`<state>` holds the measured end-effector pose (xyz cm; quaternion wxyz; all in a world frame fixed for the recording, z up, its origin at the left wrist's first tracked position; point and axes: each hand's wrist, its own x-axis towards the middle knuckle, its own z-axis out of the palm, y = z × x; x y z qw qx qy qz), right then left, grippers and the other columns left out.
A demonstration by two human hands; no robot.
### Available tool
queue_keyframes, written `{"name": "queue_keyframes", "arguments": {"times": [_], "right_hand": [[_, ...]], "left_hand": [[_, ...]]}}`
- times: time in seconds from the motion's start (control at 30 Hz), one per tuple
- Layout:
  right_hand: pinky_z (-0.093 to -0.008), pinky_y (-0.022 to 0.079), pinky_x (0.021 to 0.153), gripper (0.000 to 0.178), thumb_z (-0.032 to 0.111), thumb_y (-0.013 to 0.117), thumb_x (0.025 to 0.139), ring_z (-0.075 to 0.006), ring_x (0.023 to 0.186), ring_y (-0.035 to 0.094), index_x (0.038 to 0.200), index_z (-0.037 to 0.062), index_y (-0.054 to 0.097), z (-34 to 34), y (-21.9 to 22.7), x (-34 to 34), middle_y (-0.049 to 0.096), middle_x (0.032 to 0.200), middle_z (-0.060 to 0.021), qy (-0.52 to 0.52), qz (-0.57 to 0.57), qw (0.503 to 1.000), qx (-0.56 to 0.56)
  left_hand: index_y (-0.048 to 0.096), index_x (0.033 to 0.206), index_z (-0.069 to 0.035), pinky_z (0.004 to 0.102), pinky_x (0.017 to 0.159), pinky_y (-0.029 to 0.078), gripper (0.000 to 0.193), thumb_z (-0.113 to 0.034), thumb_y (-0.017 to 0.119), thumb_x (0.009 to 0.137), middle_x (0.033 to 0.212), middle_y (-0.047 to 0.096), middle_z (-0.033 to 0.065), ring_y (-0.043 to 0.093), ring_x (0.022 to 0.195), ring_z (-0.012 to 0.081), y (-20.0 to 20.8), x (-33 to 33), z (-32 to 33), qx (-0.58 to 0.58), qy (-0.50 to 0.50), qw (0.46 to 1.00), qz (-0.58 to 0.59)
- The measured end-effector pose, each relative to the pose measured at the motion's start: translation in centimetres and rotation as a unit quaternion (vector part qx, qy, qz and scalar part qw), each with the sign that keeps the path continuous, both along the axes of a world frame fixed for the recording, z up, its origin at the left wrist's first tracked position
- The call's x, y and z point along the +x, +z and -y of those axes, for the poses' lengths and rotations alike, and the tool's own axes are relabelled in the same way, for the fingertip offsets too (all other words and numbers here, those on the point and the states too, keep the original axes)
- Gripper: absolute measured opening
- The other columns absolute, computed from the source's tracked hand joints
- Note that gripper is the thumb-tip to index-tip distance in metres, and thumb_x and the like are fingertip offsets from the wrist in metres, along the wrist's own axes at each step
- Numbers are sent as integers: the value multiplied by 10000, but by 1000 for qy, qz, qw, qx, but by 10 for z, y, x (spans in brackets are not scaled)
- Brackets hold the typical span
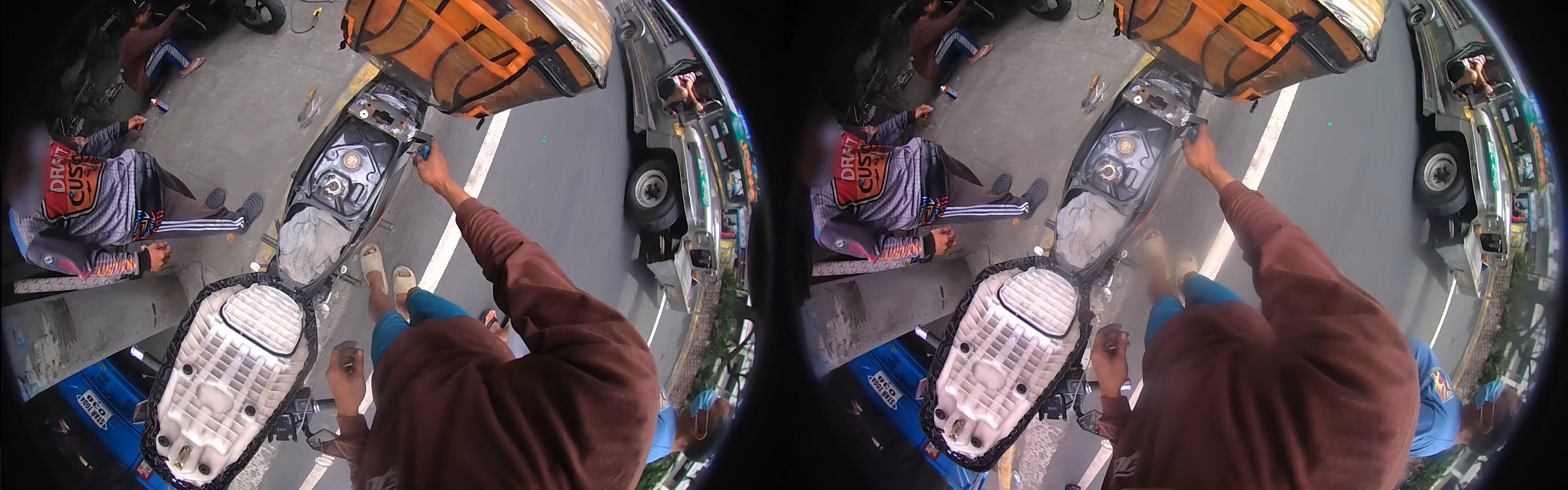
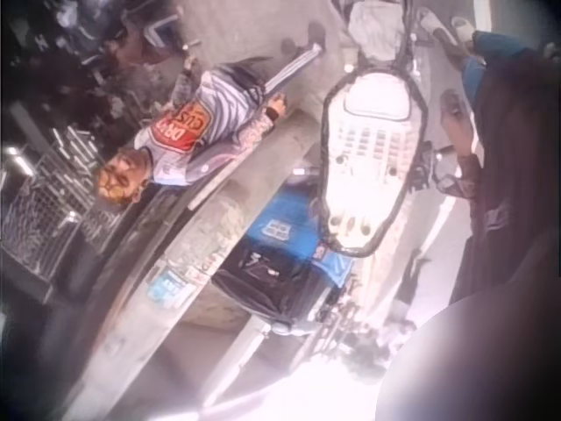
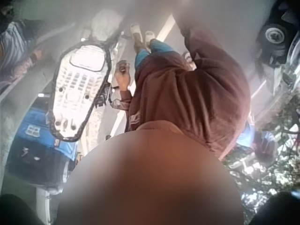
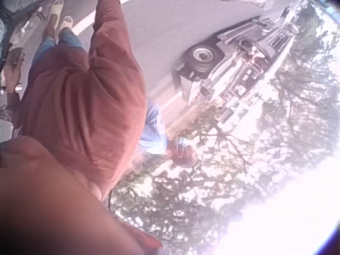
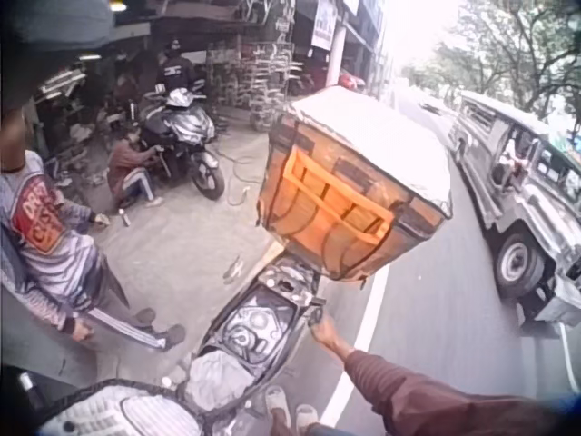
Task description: The person walks through a cluttered workshop, picks up a screwdriver, and works on a motorcycle's fuel tank area. They then move to the front wheel and use a wrench and socket to adjust the brake caliper. The person continues to manipulate tools and parts around the motorcycle.
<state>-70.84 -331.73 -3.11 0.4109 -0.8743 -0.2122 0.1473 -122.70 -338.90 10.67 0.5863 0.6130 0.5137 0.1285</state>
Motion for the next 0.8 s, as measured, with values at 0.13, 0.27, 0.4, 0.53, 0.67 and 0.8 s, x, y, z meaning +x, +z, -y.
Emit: {"name": "queue_keyframes", "arguments": {"times": [0.13, 0.27, 0.4, 0.53, 0.67, 0.8], "right_hand": [[-522, 504, 965, 557, 215, 713, 922, -508, 1153, 639, 1361, -35, 477, -29, -26, 34, 664, 1219, -337, -31, 20, 999, -38], [-528, 502, 982, 614, 214, 697, 927, -525, 1176, 623, 1422, -31, 427, -61, -59, 59, 658, 1233, -348, -35, 4, 996, -78], [-552, 508, 954, 612, 187, 664, 935, -535, 1123, 641, 1457, 8, 398, -82, -90, 66, 674, 1184, -348, -51, 44, 996, -53], [-549, 507, 884, 506, 147, 619, 951, -522, 1074, 661, 1403, 19, 432, -85, -95, 59, 696, 1136, -321, -41, 30, 999, 2], [-519, 518, 801, 362, 97, 573, 956, -470, 946, 701, 1298, 26, 477, -93, -84, 53, 708, 1010, -267, 1, 75, 997, -31], [-448, 522, 695, 287, 68, 530, 962, -289, 775, 679, 1248, 66, 508, -110, -73, 61, 681, 896, -138, -76, -145, 985, 51]], "left_hand": [[665, 1204, -48, 352, 728, 561, 251, -98, 709, 962, 940, 749, 119, 710, 823, 213, -50, 42, -35, -8, -6, 1000, 21], [664, 1190, -44, 364, 733, 569, 242, -113, 710, 962, 943, 755, 130, 722, 825, 224, -95, 85, -81, -32, -23, 999, 21], [661, 1178, -40, 368, 742, 572, 232, -127, 708, 968, 938, 756, 142, 730, 821, 233, -121, 106, -116, -59, -28, 998, 0], [661, 1174, -41, 369, 745, 572, 233, -136, 713, 968, 935, 756, 146, 732, 820, 231, -132, 115, -151, -78, -37, 996, -8], [663, 1168, -47, 373, 747, 567, 221, -144, 706, 974, 942, 755, 133, 729, 814, 229, -128, 133, -188, -33, -60, 998, -12], [670, 1123, -51, 427, 773, 564, 197, -152, 704, 957, 968, 753, 144, 733, 833, 302, -119, 172, -225, 7, -112, 993, -34]]}}
